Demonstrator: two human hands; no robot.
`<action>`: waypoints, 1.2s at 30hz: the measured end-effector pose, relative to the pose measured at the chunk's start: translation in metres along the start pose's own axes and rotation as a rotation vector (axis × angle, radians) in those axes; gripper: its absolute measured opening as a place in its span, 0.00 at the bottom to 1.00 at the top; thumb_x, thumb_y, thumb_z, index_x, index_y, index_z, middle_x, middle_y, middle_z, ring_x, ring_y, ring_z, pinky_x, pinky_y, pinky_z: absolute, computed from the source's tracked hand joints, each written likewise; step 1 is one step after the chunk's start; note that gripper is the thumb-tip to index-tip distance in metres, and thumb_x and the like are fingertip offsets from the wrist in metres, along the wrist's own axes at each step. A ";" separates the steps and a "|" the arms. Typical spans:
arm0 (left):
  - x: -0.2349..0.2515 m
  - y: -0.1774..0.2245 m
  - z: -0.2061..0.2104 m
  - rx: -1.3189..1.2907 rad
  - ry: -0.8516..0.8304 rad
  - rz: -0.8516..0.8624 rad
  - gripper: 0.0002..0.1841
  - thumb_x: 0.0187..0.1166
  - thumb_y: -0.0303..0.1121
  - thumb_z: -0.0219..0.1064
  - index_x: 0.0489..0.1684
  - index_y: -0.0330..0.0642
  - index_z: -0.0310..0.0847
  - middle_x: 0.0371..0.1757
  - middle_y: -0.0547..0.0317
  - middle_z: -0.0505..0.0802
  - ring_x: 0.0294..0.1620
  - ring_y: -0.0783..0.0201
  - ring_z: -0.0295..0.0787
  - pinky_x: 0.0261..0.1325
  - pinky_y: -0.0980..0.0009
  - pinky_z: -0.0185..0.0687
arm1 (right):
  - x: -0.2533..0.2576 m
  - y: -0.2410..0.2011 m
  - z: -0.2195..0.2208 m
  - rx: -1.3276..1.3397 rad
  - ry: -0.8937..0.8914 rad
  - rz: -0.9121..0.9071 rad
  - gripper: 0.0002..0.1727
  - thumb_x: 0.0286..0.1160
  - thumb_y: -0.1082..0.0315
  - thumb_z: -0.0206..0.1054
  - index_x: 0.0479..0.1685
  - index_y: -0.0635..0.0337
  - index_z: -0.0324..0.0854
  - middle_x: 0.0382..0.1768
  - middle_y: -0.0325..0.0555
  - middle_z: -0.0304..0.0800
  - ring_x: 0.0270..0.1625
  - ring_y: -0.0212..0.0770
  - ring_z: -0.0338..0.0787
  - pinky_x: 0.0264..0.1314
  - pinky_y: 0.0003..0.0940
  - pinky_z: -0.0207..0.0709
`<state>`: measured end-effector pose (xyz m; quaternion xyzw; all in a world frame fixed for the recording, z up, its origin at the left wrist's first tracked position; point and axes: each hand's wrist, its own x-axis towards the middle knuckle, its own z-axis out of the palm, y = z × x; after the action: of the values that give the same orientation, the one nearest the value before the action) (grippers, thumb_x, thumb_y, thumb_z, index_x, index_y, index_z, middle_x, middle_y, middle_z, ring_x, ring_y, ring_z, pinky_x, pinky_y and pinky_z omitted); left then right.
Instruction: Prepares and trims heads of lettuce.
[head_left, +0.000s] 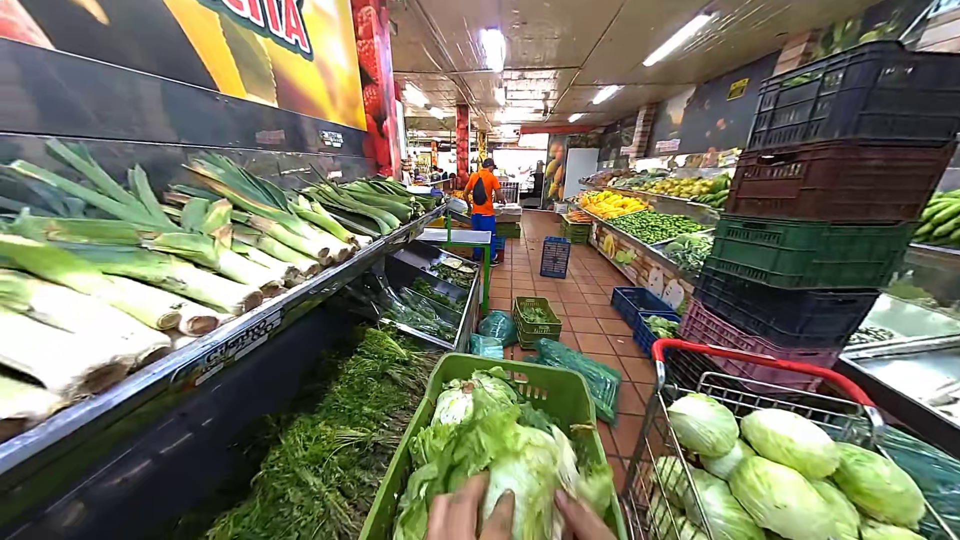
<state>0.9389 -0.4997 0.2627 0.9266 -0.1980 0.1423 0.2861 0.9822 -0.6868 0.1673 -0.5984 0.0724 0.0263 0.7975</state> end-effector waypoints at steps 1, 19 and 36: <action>-0.006 0.000 0.002 0.024 0.033 0.019 0.37 0.77 0.62 0.67 0.70 0.36 0.84 0.76 0.30 0.80 0.73 0.34 0.78 0.73 0.45 0.75 | 0.017 -0.007 0.001 -0.035 -0.069 0.015 0.31 0.87 0.50 0.57 0.77 0.65 0.67 0.58 0.52 0.87 0.59 0.42 0.89 0.63 0.46 0.84; 0.025 -0.059 0.054 0.305 -0.008 0.506 0.22 0.83 0.58 0.58 0.65 0.62 0.87 0.75 0.62 0.86 0.76 0.53 0.81 0.78 0.36 0.68 | 0.077 -0.027 -0.043 -0.840 -0.122 0.060 0.26 0.83 0.59 0.64 0.79 0.57 0.74 0.69 0.53 0.86 0.65 0.50 0.88 0.68 0.56 0.80; 0.052 -0.108 0.072 0.258 -0.120 0.411 0.40 0.68 0.77 0.59 0.66 0.58 0.88 0.85 0.51 0.76 0.89 0.46 0.64 0.87 0.30 0.52 | -0.064 0.125 -0.440 -1.200 0.795 0.417 0.28 0.73 0.60 0.74 0.66 0.71 0.80 0.56 0.78 0.85 0.61 0.78 0.84 0.63 0.81 0.72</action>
<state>1.0443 -0.4745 0.1741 0.9026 -0.3791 0.1666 0.1180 0.8654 -1.0706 -0.0620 -0.8689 0.4404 -0.0061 0.2261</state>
